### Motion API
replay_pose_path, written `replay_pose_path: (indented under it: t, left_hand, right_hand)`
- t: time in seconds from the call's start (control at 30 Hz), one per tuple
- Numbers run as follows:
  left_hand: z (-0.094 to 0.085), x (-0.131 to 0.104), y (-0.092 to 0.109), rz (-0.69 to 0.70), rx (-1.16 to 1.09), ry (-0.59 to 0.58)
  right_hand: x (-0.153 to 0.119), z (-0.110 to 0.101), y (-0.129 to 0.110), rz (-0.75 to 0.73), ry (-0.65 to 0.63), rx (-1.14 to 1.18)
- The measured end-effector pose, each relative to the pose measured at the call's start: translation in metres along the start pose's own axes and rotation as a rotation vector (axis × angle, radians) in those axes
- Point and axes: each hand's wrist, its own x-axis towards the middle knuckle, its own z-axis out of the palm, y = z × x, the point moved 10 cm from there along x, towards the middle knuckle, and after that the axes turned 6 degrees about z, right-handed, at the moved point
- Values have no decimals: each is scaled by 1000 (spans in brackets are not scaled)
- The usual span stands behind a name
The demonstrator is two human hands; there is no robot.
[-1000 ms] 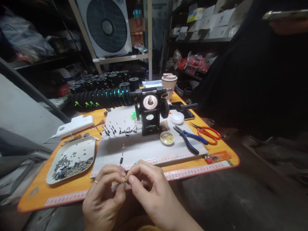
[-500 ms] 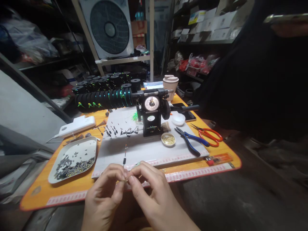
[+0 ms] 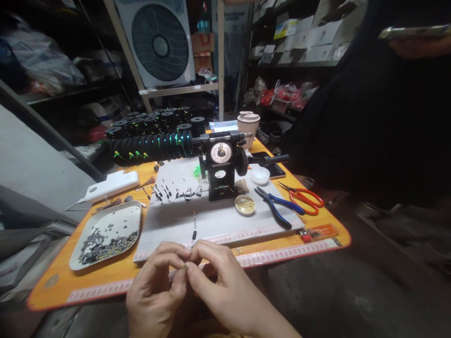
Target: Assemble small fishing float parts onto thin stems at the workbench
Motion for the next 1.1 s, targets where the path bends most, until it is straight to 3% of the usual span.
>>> replay_pose_path:
  t: [0.17,0.3,0.43,0.6,0.8,1.0,1.1]
  left_hand:
    - [1,0,-1,11,-39,24]
    - [-1,0,-5,-32,-83,61]
    - [-2,-3,-18,-185,-220,102]
    - [7,-10,-35,-428,-442,86]
    - [16,-6,-44,-520,-463,-111]
    - [30,0,-49,-593,-607,-337]
    - [35,6,-48,-620,-638,-419]
  right_hand:
    - [-2,1,-2,-39,28,-102]
    - [-6,-5,-14,-167,115,-240]
    - [-19,-17,-38,-427,268,-310]
    - [-28,-17,-58,-685,226,-311]
    - [-22,-14,-54,-698,218,-529]
    - [-16,-12,-54,-664,80,-591]
    - [-14,-16,-55,-660,87,-581]
